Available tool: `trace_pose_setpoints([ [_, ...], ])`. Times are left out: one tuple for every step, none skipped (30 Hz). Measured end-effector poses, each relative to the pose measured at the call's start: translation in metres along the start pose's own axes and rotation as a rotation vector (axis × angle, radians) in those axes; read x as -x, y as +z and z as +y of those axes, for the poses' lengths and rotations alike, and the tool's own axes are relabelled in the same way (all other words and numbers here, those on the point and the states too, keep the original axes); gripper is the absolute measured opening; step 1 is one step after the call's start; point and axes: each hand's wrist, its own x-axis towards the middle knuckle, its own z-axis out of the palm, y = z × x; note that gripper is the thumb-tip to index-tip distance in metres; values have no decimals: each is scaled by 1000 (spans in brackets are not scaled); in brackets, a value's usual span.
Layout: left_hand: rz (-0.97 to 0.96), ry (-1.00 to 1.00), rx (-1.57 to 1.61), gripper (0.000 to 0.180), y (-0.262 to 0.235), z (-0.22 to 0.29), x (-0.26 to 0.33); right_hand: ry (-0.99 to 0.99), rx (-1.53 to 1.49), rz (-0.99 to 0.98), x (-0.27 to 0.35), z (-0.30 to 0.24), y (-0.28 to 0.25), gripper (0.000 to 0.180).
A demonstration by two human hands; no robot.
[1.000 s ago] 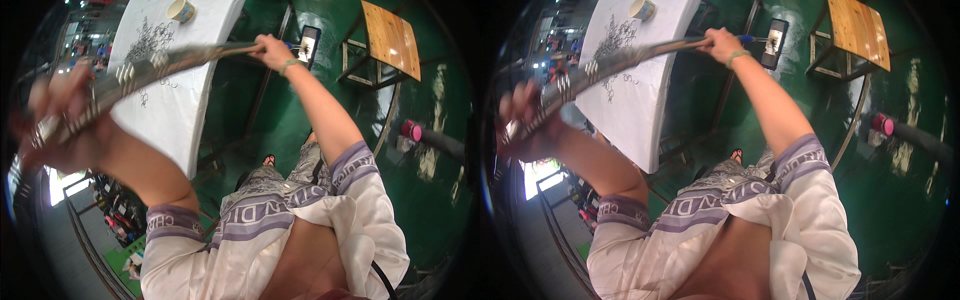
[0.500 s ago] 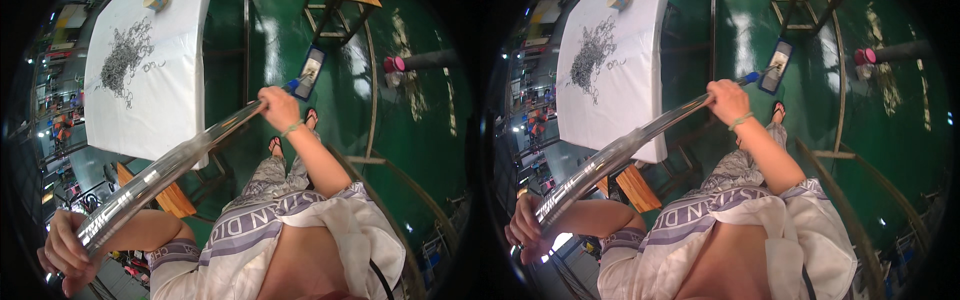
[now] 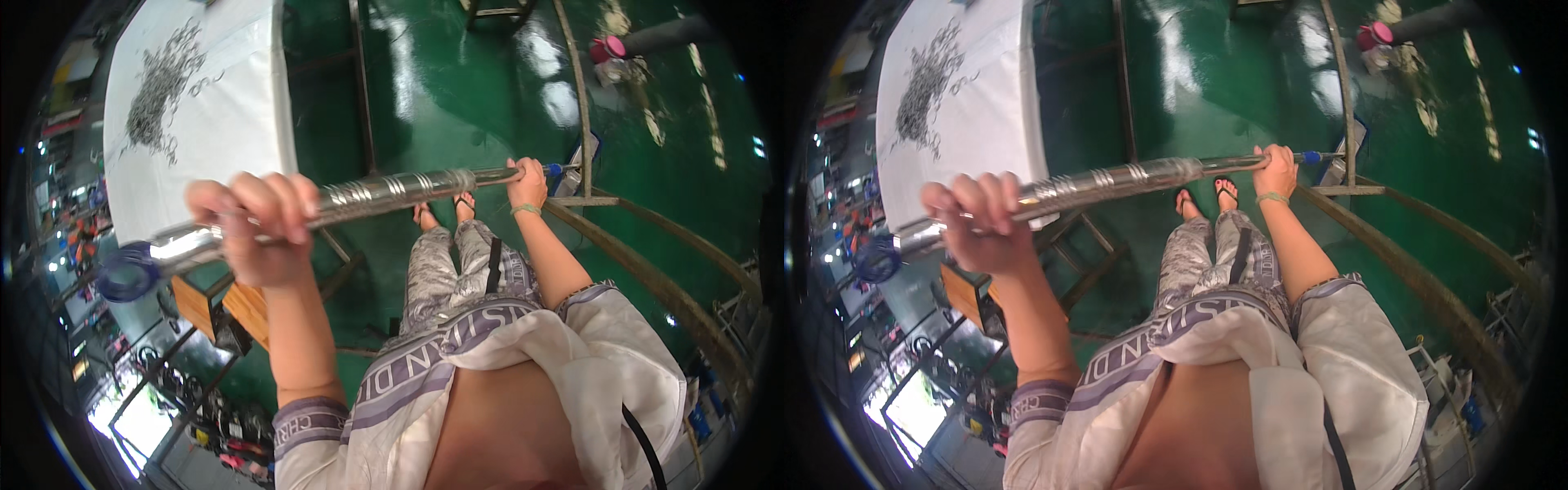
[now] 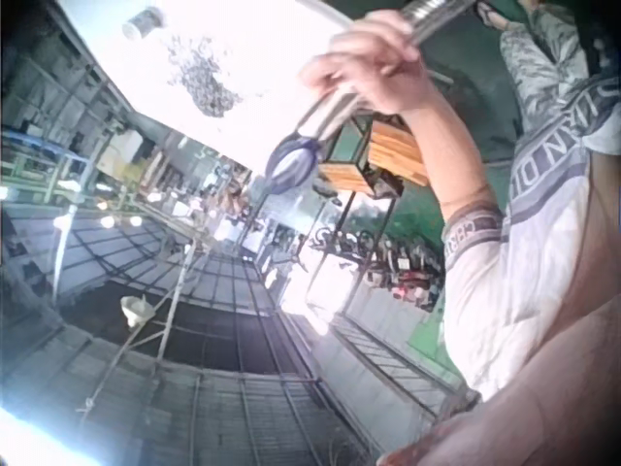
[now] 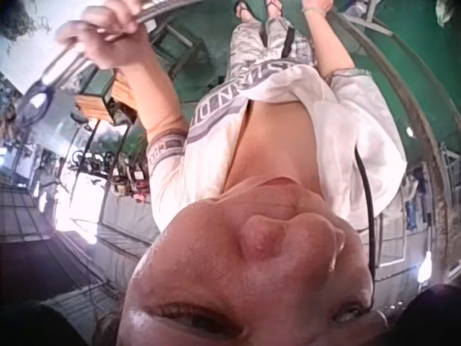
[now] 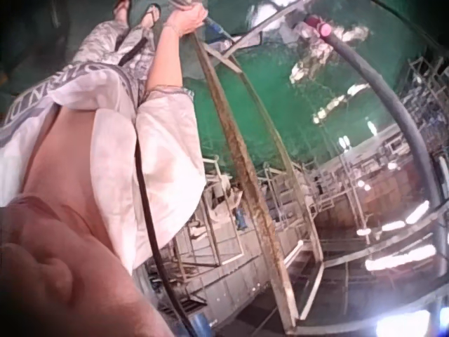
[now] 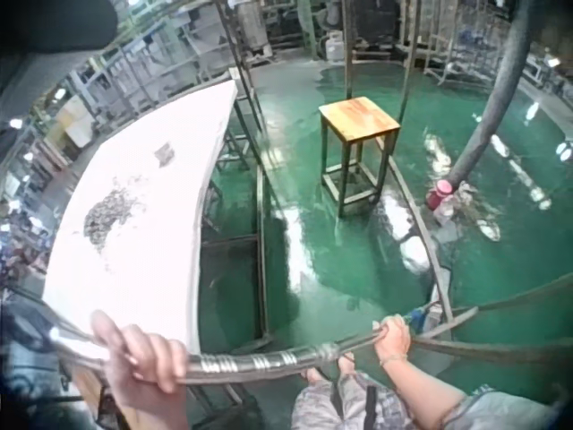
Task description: The person mops a green factory floor using a flat mop, repeatedly dipping it into a bucket of water. They move around the workspace, cleaning around metal frames and wooden stools, and briefly lift a stool to clean underneath it.
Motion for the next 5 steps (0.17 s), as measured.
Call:
trace_pose_setpoints([
  [-26,-20,30,7,0,-5,13,-10,-48,50,6,11,3,24],
  [-46,-7,19,7,2,-2,23,-34,-58,17,7,22,5,25],
  [-73,7,28,7,0,-2,30,-57,-68,-16,6,33,9,25],
  [-94,17,22,13,-3,1,38,-82,-87,-63,6,35,13,25],
  [-73,-2,9,14,-4,5,43,-72,-85,-63,14,38,12,25],
])
